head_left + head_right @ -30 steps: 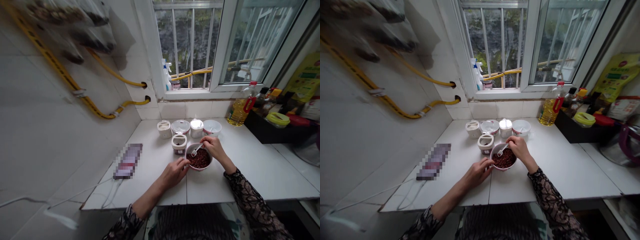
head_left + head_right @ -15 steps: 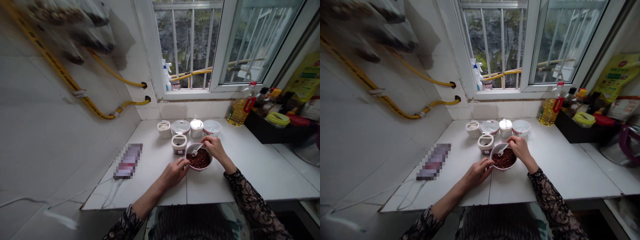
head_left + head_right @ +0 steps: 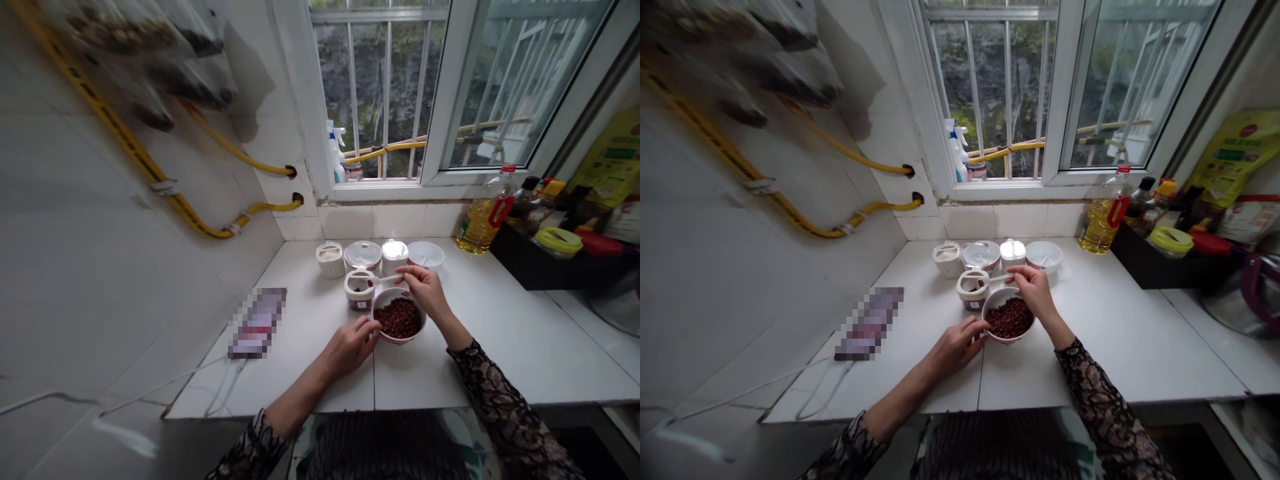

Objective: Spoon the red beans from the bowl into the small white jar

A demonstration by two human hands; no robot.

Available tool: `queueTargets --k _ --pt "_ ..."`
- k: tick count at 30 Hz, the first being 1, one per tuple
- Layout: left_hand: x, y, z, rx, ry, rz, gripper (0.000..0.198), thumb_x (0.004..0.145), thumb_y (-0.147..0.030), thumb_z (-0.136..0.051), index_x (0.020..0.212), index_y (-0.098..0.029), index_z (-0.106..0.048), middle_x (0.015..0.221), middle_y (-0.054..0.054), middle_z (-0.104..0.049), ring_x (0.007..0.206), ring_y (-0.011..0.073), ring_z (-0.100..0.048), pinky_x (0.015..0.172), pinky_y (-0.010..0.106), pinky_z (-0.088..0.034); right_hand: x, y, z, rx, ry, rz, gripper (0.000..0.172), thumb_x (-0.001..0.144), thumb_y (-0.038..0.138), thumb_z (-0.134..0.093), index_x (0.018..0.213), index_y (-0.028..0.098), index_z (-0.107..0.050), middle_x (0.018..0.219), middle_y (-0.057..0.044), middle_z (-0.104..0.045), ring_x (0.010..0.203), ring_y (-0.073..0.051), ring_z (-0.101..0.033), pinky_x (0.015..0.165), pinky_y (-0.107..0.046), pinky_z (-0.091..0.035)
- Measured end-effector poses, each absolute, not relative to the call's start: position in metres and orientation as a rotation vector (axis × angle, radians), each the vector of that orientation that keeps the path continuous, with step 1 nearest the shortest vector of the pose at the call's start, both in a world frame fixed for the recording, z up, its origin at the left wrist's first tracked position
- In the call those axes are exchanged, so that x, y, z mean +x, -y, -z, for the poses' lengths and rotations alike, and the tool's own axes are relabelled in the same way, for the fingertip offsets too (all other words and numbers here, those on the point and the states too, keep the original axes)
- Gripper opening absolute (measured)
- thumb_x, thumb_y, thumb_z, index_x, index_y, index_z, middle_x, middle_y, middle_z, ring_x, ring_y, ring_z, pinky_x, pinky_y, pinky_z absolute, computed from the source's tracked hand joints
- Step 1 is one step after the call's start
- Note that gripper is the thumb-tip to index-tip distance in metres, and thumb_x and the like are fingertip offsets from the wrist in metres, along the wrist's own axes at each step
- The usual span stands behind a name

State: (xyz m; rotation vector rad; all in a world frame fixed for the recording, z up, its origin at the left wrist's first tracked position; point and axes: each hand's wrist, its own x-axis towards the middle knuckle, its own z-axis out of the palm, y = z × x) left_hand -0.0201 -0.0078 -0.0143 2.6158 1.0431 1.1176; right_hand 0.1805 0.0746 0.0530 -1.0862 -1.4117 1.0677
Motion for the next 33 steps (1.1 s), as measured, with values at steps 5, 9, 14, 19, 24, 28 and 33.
queueTargets --k 5,9,14,19,24,28,33 --pt "-0.02 0.009 0.013 2.622 -1.055 -1.099 0.016 0.097 -0.019 -0.043 0.11 -0.018 -0.052 0.086 0.003 -0.058 0.058 0.0091 -0.056 0.055 0.02 -0.05 0.168 -0.065 -0.047 -0.95 1.816 -0.577 0.027 0.089 0.024 -0.047 0.1 0.019 -0.07 0.089 -0.008 -0.075 0.083 -0.021 -0.069 0.076 -0.032 -0.053" --pt "-0.019 0.009 0.012 2.624 -1.055 -1.106 0.015 0.098 -0.02 -0.043 0.109 -0.018 -0.052 0.085 0.002 -0.057 0.057 0.0092 -0.055 0.054 0.02 -0.049 0.169 -0.062 -0.045 -0.923 1.981 -0.43 0.028 0.09 0.017 -0.045 0.102 0.021 -0.07 0.098 -0.009 -0.074 0.091 -0.022 -0.068 0.082 -0.033 -0.052" --pt "-0.021 0.009 0.013 2.606 -1.037 -1.106 0.015 0.098 -0.019 -0.043 0.11 -0.018 -0.052 0.087 0.003 -0.057 0.058 0.0089 -0.055 0.055 0.02 -0.049 0.185 -0.066 -0.049 -0.974 1.768 -0.51 0.024 0.089 0.022 -0.046 0.095 0.018 -0.069 0.081 -0.007 -0.073 0.072 -0.019 -0.067 0.068 -0.03 -0.053" --pt "-0.021 0.008 0.014 2.612 -1.047 -1.102 0.015 0.098 -0.02 -0.043 0.109 -0.019 -0.053 0.085 0.002 -0.057 0.059 0.0089 -0.056 0.057 0.019 -0.049 0.202 -0.072 -0.048 -1.093 1.879 -0.481 0.023 0.082 0.017 -0.045 0.083 0.018 -0.069 0.072 -0.004 -0.07 0.064 -0.017 -0.064 0.062 -0.027 -0.05" --pt "-0.02 0.008 0.014 2.617 -1.041 -1.106 0.015 0.097 -0.018 -0.044 0.109 -0.018 -0.053 0.085 0.002 -0.057 0.058 0.0089 -0.056 0.055 0.019 -0.049 0.197 -0.07 -0.045 -1.147 2.157 -0.34 0.025 0.079 0.013 -0.048 0.085 0.019 -0.071 0.083 -0.006 -0.074 0.076 -0.019 -0.065 0.07 -0.028 -0.047" --pt "-0.02 0.009 0.012 2.617 -1.043 -1.1 0.016 0.096 -0.017 -0.044 0.11 -0.018 -0.052 0.085 0.002 -0.057 0.057 0.0089 -0.055 0.055 0.02 -0.049 0.195 -0.07 -0.044 -1.16 2.127 -0.481 0.026 0.076 0.013 -0.047 0.082 0.02 -0.072 0.079 -0.004 -0.074 0.073 -0.018 -0.065 0.068 -0.027 -0.046" --pt "-0.02 0.009 0.013 2.615 -1.035 -1.106 0.015 0.098 -0.019 -0.042 0.109 -0.018 -0.052 0.086 0.003 -0.057 0.056 0.0083 -0.054 0.054 0.019 -0.048 0.201 -0.079 -0.043 -1.172 1.854 -0.759 0.026 0.071 0.017 -0.045 0.073 0.018 -0.071 0.061 -0.002 -0.068 0.06 -0.017 -0.063 0.062 -0.027 -0.047"
